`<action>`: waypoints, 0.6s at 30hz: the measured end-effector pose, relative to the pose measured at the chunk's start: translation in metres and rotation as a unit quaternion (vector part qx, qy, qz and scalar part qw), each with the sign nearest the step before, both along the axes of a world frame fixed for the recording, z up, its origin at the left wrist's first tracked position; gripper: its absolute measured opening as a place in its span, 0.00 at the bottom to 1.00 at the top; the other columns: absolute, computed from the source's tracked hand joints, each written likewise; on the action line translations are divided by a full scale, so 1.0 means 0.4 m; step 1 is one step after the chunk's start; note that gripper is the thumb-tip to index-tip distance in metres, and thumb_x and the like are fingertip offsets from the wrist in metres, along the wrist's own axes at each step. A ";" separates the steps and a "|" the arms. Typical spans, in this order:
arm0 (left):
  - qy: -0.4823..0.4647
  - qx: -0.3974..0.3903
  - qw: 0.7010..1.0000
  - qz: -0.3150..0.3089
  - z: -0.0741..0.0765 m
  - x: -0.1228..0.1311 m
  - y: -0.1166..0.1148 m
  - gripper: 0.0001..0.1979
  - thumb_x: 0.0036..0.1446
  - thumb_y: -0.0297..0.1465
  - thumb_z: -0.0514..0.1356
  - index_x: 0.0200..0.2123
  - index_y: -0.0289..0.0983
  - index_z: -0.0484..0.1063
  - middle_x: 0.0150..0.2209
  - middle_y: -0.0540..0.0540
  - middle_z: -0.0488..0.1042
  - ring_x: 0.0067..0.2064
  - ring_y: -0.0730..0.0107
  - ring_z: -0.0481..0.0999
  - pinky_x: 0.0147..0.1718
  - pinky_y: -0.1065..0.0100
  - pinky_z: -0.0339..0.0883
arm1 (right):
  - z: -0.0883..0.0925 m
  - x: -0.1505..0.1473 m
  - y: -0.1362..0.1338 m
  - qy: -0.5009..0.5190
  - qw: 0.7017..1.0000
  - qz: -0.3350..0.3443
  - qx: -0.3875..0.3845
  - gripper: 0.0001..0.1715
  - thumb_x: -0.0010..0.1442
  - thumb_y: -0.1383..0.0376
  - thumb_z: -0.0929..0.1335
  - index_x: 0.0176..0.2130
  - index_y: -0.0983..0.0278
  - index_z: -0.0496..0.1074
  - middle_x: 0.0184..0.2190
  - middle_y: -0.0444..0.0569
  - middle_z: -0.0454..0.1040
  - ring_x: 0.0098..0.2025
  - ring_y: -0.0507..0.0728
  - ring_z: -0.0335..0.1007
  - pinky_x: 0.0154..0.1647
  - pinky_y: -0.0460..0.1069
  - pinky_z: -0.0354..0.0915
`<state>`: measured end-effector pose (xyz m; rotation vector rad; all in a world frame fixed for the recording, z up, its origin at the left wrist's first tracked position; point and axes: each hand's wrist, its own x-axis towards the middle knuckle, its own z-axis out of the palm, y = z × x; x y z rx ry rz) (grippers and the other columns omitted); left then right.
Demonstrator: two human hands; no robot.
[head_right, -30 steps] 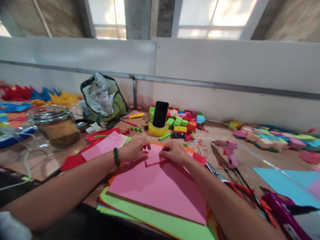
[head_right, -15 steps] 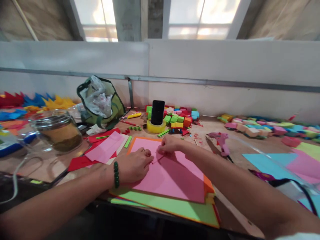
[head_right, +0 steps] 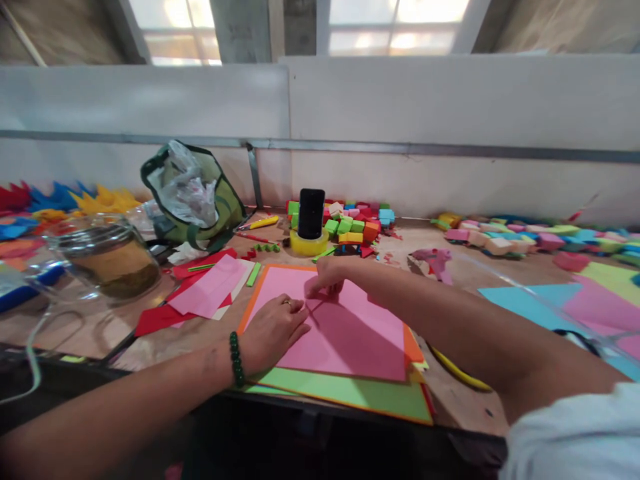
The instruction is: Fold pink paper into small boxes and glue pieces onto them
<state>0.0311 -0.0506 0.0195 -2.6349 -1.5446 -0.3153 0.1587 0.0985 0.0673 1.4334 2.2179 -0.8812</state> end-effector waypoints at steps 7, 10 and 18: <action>0.038 0.011 0.999 -0.015 0.001 0.003 -0.002 0.11 0.63 0.32 0.52 0.37 0.31 0.71 0.38 0.39 0.74 0.40 0.60 0.70 0.40 0.61 0.63 | -0.015 0.009 0.018 0.032 0.998 -0.037 -0.047 0.20 0.35 0.57 0.78 0.20 0.68 0.71 0.14 0.48 0.72 0.22 0.57 0.73 0.23 0.48 0.71; 0.042 0.012 0.999 -0.023 0.005 0.001 -0.003 0.12 0.64 0.32 0.50 0.38 0.31 0.71 0.38 0.39 0.74 0.40 0.60 0.69 0.41 0.61 0.63 | -0.027 0.033 0.038 0.045 0.996 -0.045 -0.062 0.21 0.34 0.56 0.78 0.20 0.69 0.71 0.15 0.49 0.73 0.21 0.58 0.73 0.24 0.49 0.71; 0.028 0.020 0.999 -0.034 0.008 -0.004 -0.005 0.11 0.63 0.29 0.51 0.36 0.32 0.72 0.38 0.39 0.73 0.39 0.61 0.69 0.42 0.61 0.62 | -0.005 0.082 0.074 0.041 0.998 -0.046 -0.021 0.20 0.40 0.56 0.76 0.21 0.68 0.70 0.15 0.47 0.71 0.18 0.53 0.69 0.22 0.46 0.67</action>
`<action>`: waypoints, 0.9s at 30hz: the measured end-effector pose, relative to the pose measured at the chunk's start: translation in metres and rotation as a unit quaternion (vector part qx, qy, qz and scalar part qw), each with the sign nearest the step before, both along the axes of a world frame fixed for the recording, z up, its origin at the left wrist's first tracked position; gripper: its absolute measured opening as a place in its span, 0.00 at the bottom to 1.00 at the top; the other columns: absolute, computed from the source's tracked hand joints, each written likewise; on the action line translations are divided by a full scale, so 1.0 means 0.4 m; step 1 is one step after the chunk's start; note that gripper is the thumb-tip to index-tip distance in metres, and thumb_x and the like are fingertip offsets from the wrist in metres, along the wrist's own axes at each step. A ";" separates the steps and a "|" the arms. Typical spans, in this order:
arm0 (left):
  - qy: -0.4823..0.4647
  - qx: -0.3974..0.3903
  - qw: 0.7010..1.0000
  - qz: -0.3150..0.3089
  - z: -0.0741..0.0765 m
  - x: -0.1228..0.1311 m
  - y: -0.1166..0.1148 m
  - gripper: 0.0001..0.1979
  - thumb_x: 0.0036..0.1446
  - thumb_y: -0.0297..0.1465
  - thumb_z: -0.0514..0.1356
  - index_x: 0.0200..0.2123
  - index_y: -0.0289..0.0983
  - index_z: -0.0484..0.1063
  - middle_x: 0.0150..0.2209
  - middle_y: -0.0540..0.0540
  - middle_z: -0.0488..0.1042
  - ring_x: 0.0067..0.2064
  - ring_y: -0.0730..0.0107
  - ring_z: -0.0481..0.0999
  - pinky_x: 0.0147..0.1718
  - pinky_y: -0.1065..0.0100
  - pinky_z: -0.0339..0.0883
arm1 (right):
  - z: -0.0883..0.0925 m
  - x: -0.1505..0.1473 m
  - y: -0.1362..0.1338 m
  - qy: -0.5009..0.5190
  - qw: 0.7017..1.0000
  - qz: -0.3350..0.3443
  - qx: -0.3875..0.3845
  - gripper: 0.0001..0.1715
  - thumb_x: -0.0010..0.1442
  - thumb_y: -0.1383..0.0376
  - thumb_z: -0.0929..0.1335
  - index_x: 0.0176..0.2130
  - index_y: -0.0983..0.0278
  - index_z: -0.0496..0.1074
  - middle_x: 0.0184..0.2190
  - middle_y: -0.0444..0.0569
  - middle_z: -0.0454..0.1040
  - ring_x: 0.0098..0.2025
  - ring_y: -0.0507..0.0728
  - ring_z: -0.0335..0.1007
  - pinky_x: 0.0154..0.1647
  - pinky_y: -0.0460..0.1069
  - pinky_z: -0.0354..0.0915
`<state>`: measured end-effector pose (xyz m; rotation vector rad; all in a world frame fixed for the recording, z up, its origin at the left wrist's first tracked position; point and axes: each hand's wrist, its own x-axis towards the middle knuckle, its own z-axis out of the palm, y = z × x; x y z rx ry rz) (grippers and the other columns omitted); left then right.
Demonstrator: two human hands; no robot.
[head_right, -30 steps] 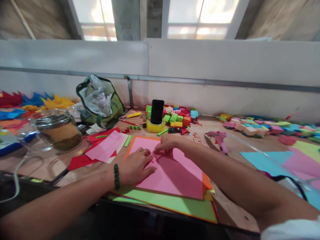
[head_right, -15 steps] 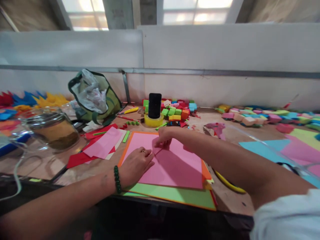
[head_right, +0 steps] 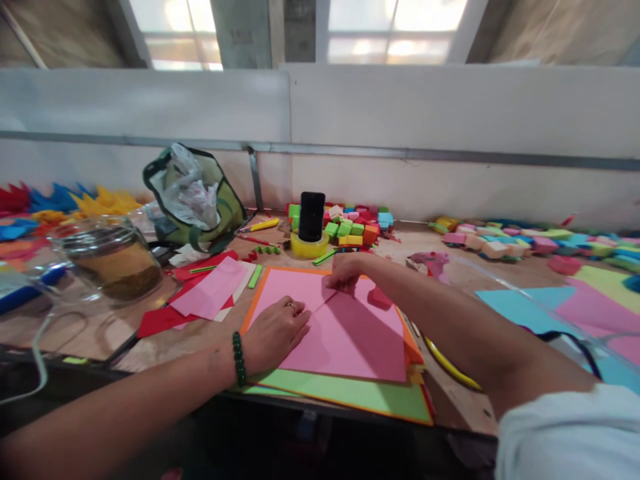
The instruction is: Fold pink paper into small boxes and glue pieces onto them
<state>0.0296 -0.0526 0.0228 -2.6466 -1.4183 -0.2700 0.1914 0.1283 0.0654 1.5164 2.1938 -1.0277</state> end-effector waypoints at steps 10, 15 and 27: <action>-0.025 0.003 0.999 0.032 -0.009 -0.004 0.000 0.11 0.62 0.32 0.52 0.37 0.33 0.72 0.35 0.39 0.71 0.41 0.57 0.67 0.37 0.61 0.64 | -0.019 -0.077 -0.059 0.022 0.998 0.046 -0.028 0.20 0.40 0.56 0.77 0.21 0.67 0.70 0.16 0.46 0.72 0.19 0.53 0.70 0.23 0.46 0.68; -0.037 -0.013 0.999 0.028 -0.008 -0.011 -0.005 0.13 0.62 0.33 0.51 0.36 0.34 0.72 0.37 0.39 0.72 0.42 0.59 0.67 0.41 0.61 0.65 | -0.006 -0.016 -0.035 0.021 1.000 0.007 0.012 0.24 0.41 0.53 0.76 0.18 0.66 0.65 0.15 0.46 0.71 0.18 0.52 0.69 0.21 0.46 0.68; -0.054 -0.099 0.987 0.111 0.042 0.024 0.090 0.17 0.56 0.36 0.54 0.37 0.29 0.75 0.38 0.33 0.73 0.39 0.54 0.75 0.38 0.61 0.67 | 0.027 0.029 -0.205 0.015 0.927 0.001 0.375 0.11 0.59 0.67 0.63 0.40 0.66 0.72 0.35 0.55 0.77 0.39 0.60 0.72 0.33 0.48 0.59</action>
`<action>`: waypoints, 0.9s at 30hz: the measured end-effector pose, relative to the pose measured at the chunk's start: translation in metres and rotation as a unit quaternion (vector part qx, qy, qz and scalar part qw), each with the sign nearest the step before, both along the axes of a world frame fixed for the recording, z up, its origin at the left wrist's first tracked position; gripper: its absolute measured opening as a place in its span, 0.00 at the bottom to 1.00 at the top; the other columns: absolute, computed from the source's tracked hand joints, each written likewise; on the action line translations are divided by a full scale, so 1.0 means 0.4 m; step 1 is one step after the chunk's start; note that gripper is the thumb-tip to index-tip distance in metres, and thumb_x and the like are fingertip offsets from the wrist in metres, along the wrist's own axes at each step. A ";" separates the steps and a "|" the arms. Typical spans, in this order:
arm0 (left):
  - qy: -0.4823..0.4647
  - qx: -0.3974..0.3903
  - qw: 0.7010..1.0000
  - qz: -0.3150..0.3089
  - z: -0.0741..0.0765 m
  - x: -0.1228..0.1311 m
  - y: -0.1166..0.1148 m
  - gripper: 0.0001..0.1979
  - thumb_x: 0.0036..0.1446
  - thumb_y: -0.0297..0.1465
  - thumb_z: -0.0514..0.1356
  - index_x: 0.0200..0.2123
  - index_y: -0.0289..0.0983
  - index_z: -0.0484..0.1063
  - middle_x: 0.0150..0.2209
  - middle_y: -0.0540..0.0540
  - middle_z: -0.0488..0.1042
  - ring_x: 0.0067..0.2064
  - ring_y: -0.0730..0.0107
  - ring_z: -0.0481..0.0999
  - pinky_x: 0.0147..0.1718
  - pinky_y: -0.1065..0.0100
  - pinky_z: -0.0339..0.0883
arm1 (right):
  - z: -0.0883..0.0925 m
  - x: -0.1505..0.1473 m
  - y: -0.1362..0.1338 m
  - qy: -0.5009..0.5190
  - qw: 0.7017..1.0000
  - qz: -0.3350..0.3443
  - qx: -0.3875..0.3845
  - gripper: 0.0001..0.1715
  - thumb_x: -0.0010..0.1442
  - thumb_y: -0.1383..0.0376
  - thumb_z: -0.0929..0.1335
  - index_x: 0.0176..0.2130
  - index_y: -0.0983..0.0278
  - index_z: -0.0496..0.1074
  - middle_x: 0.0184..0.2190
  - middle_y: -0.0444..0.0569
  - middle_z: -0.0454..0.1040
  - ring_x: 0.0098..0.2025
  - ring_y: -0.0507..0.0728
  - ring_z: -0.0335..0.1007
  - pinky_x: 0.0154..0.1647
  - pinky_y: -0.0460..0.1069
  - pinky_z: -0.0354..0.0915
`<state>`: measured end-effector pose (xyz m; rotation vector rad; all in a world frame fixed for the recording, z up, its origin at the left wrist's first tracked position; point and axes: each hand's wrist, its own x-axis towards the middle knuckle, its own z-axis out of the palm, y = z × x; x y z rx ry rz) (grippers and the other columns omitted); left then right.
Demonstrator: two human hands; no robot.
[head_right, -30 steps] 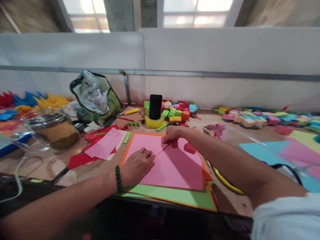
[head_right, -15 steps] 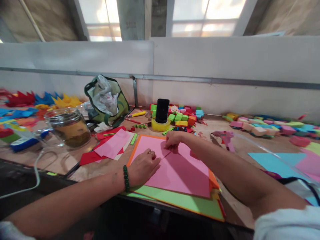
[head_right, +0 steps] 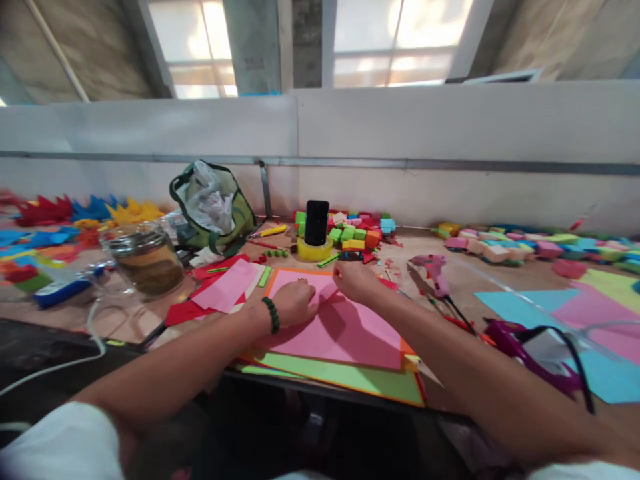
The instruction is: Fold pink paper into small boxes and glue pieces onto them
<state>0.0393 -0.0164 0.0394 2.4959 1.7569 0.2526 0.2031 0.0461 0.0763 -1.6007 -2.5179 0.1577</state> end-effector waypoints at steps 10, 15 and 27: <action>-0.110 -0.099 0.988 -0.032 0.006 -0.044 0.037 0.15 0.54 0.34 0.54 0.20 0.33 0.72 0.18 0.47 0.68 0.23 0.71 0.68 0.25 0.71 0.60 | -0.109 0.097 -0.056 0.135 0.987 0.073 -0.038 0.14 0.58 0.64 0.64 0.43 0.62 0.75 0.35 0.50 0.75 0.31 0.54 0.71 0.31 0.45 0.61; -0.213 -0.149 0.966 0.007 -0.011 -0.061 0.037 0.12 0.52 0.28 0.52 0.21 0.32 0.72 0.14 0.51 0.65 0.16 0.77 0.62 0.17 0.75 0.53 | -0.124 0.072 -0.082 0.121 0.989 0.085 -0.015 0.15 0.61 0.61 0.63 0.41 0.62 0.76 0.38 0.52 0.72 0.32 0.54 0.71 0.33 0.46 0.61; -0.421 -0.275 0.864 0.016 0.023 -0.048 -0.004 0.11 0.50 0.35 0.58 0.32 0.32 0.72 0.22 0.50 0.69 0.20 0.76 0.69 0.19 0.75 0.61 | -0.133 0.061 -0.068 0.511 0.844 0.002 -0.162 0.19 0.47 0.58 0.70 0.34 0.61 0.60 0.22 0.41 0.71 0.24 0.52 0.67 0.26 0.47 0.62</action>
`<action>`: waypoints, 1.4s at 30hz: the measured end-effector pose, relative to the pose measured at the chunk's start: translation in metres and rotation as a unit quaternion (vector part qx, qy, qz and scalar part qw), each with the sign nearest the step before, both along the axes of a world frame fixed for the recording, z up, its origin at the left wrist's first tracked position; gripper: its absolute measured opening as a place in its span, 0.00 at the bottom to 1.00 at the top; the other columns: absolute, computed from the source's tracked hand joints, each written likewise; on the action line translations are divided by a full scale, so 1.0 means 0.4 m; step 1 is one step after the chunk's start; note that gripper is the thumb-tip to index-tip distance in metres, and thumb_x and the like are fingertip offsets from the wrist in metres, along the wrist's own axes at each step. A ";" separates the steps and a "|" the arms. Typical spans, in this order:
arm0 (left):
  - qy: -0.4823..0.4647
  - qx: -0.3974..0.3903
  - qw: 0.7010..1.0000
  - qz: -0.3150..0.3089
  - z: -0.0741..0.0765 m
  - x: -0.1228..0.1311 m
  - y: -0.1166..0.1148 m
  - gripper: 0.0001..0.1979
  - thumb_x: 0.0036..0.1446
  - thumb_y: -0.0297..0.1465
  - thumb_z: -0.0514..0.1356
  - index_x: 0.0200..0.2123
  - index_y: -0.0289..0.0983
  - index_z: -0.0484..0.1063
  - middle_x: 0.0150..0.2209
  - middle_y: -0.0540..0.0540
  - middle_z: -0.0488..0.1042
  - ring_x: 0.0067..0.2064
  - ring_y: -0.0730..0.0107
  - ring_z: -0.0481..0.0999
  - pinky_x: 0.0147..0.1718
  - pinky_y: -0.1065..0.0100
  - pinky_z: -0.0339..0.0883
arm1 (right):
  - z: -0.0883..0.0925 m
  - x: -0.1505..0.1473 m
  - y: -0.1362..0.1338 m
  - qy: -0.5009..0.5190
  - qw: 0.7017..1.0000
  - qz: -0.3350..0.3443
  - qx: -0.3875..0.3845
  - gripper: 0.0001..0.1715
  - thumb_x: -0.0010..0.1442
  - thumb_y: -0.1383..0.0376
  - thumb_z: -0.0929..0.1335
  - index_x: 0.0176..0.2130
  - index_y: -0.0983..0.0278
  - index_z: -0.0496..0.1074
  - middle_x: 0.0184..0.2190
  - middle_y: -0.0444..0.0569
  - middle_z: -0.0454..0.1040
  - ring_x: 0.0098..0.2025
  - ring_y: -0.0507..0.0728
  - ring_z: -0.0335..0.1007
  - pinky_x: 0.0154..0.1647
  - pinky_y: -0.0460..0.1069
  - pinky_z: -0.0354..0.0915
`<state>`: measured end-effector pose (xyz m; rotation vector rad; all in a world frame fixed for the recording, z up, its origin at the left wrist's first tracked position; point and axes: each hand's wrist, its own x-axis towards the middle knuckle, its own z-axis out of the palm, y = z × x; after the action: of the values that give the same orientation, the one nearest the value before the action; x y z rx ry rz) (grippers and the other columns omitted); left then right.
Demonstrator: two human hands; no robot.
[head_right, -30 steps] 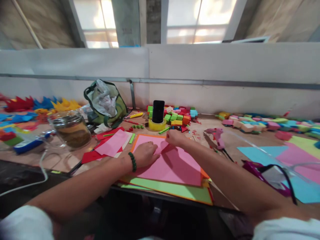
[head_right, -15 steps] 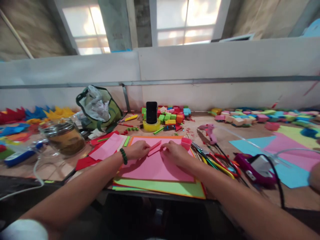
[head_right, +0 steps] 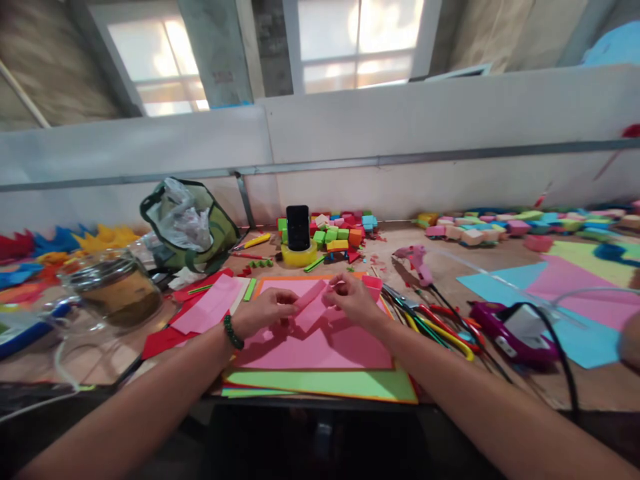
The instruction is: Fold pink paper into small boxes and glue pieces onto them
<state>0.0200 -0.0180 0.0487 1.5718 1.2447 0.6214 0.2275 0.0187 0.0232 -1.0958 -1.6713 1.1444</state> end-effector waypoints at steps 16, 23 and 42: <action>0.156 0.024 0.980 -0.118 0.007 -0.021 0.027 0.10 0.51 0.36 0.56 0.28 0.33 0.70 0.20 0.52 0.66 0.21 0.76 0.63 0.21 0.73 0.54 | 0.000 -0.003 -0.009 -0.054 0.996 0.067 0.036 0.21 0.54 0.60 0.66 0.46 0.65 0.63 0.21 0.40 0.68 0.22 0.51 0.63 0.26 0.47 0.61; 0.444 0.396 0.803 -0.041 0.019 0.013 -0.078 0.24 0.60 0.32 0.53 0.59 0.41 0.59 0.54 0.37 0.65 0.50 0.55 0.66 0.44 0.59 0.61 | -0.040 -0.001 -0.010 -0.293 0.932 -0.015 0.214 0.19 0.55 0.63 0.67 0.47 0.62 0.66 0.46 0.52 0.71 0.34 0.53 0.69 0.33 0.47 0.62; 0.343 0.320 0.871 -0.144 -0.038 -0.004 -0.169 0.12 0.58 0.25 0.51 0.40 0.37 0.73 0.39 0.40 0.70 0.44 0.61 0.67 0.43 0.61 0.65 | -0.011 0.042 0.046 -0.364 0.925 0.067 0.091 0.08 0.51 0.65 0.69 0.34 0.64 0.70 0.28 0.45 0.74 0.29 0.53 0.68 0.27 0.44 0.59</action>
<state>0.0183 -0.0856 0.0336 2.6430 1.3204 0.2782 0.2441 0.0369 0.0189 -1.4000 -2.3948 0.6590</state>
